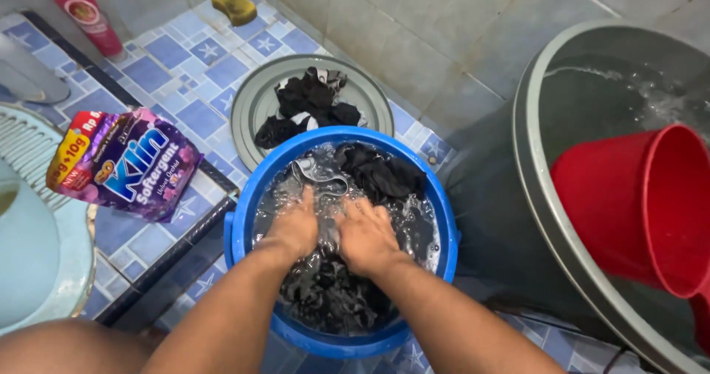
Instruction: The person is washing dark-colored clothes by hand in a blue bucket filled with soapy water.
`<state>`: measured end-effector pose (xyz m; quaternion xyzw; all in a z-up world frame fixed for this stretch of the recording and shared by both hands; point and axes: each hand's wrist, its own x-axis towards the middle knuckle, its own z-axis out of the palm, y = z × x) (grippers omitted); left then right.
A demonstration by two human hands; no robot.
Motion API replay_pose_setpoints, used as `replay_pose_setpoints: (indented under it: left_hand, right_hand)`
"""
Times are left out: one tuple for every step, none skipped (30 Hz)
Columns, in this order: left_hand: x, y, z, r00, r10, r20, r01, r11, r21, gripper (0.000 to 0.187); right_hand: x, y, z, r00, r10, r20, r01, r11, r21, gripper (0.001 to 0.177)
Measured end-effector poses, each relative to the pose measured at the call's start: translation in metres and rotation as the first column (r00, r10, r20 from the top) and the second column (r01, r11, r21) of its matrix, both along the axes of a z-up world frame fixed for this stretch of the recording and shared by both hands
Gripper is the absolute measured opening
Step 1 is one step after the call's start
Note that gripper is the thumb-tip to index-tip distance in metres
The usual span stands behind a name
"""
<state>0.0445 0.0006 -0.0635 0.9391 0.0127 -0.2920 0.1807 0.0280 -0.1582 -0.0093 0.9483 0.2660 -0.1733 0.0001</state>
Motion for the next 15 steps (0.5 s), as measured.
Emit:
replay_pose_setpoints:
  left_hand:
    - [0.001,0.001,-0.008,1.000,0.000,-0.007,0.000,1.000,-0.001,0.094]
    - [0.003,0.002,-0.016,0.998,0.056,0.019,-0.055,0.998,-0.039,0.082]
    - [0.005,0.003,-0.023,0.993,0.113,0.043,-0.109,0.991,-0.077,0.071]
    - [0.007,0.003,-0.030,0.993,0.113,0.037,-0.110,0.991,-0.077,0.071]
    - [0.010,0.003,-0.036,0.995,0.088,0.040,-0.085,0.994,-0.067,0.059]
    - [0.012,0.004,-0.042,0.997,0.062,0.042,-0.060,0.997,-0.055,0.050]
    - [0.012,0.004,-0.037,0.997,0.062,0.037,-0.060,0.997,-0.055,0.050]
    - [0.013,0.003,-0.031,1.000,-0.001,-0.012,0.001,1.000,-0.002,0.046]
    - [0.014,0.003,-0.025,0.996,-0.062,-0.063,0.065,0.997,0.048,0.042]
    - [0.015,0.003,-0.031,0.996,-0.062,-0.065,0.065,0.997,0.048,0.042]
    - [0.017,0.003,-0.037,0.997,-0.051,-0.062,0.054,0.998,0.045,0.041]
    - [0.018,0.004,-0.043,0.998,-0.039,-0.058,0.041,0.998,0.042,0.040]
    - [0.019,0.003,-0.042,0.998,-0.038,-0.059,0.040,0.998,0.043,0.040]
    - [0.020,0.003,-0.041,0.992,-0.103,-0.066,0.108,0.991,0.076,0.040]
    - [0.020,0.004,-0.040,0.983,-0.168,-0.075,0.176,0.978,0.108,0.040]
  right_hand:
    - [0.002,-0.001,-0.003,1.000,0.000,-0.007,0.000,1.000,-0.001,0.044]
    - [0.004,-0.001,-0.006,1.000,-0.010,-0.012,0.010,0.999,0.033,0.037]
    - [0.006,-0.001,-0.009,1.000,-0.020,-0.016,0.021,0.998,0.068,0.030]
    - [0.008,0.001,-0.007,1.000,-0.019,-0.022,0.021,0.998,0.067,0.030]
    - [0.010,0.002,-0.004,0.999,-0.007,-0.046,0.007,1.000,0.002,0.033]
    - [0.011,0.004,-0.001,0.998,0.004,-0.070,-0.009,0.998,-0.061,0.037]
    - [0.013,0.005,-0.004,0.997,0.004,-0.076,-0.009,0.998,-0.061,0.037]
    - [0.016,0.005,-0.006,0.994,-0.008,-0.105,-0.005,0.993,-0.116,0.034]
    - [0.018,0.006,-0.008,0.991,-0.021,-0.133,-0.002,0.985,-0.171,0.031]
    - [0.019,0.007,-0.007,0.991,-0.021,-0.135,-0.002,0.985,-0.170,0.031]
    - [0.020,0.009,-0.005,0.988,-0.016,-0.153,-0.015,0.979,-0.203,0.035]
    - [0.020,0.010,-0.003,0.986,-0.011,-0.169,-0.030,0.971,-0.236,0.041]
    - [0.022,0.009,-0.007,0.985,-0.010,-0.170,-0.031,0.971,-0.235,0.041]
    - [0.022,0.008,-0.011,0.985,-0.001,-0.173,-0.039,0.972,-0.231,0.046]
    - [0.022,0.008,-0.015,0.985,0.007,-0.175,-0.047,0.973,-0.227,0.052]
